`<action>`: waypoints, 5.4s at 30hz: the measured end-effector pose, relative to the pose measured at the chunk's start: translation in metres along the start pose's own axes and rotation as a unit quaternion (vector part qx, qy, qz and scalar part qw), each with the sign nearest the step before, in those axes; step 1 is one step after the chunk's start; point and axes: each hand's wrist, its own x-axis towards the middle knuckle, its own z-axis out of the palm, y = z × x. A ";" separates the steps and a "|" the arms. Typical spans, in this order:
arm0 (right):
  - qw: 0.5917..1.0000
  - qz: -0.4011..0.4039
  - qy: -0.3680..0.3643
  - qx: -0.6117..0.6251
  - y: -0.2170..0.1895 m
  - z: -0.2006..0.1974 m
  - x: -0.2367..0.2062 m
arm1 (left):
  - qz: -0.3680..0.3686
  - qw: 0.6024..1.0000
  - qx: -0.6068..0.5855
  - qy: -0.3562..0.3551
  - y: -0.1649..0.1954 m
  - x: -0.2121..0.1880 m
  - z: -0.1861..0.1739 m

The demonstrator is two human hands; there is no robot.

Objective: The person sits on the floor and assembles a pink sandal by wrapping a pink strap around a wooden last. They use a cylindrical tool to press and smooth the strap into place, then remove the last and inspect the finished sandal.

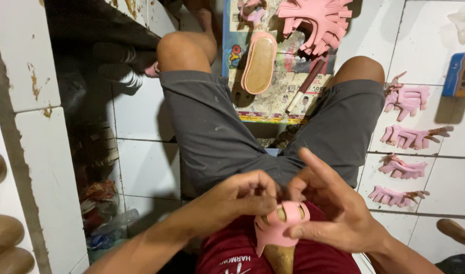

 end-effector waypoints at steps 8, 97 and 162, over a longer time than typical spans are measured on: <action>0.999 -0.015 -0.030 0.002 0.015 -0.007 0.006 | -0.151 0.955 -0.196 -0.163 -0.018 0.030 -0.031; 0.779 -0.281 0.267 -0.493 0.100 -0.011 0.050 | 0.232 0.959 -0.073 0.145 0.049 0.106 -0.008; 0.962 -0.079 0.102 0.242 0.004 -0.085 0.202 | 0.429 0.839 -0.203 0.267 0.051 0.069 -0.098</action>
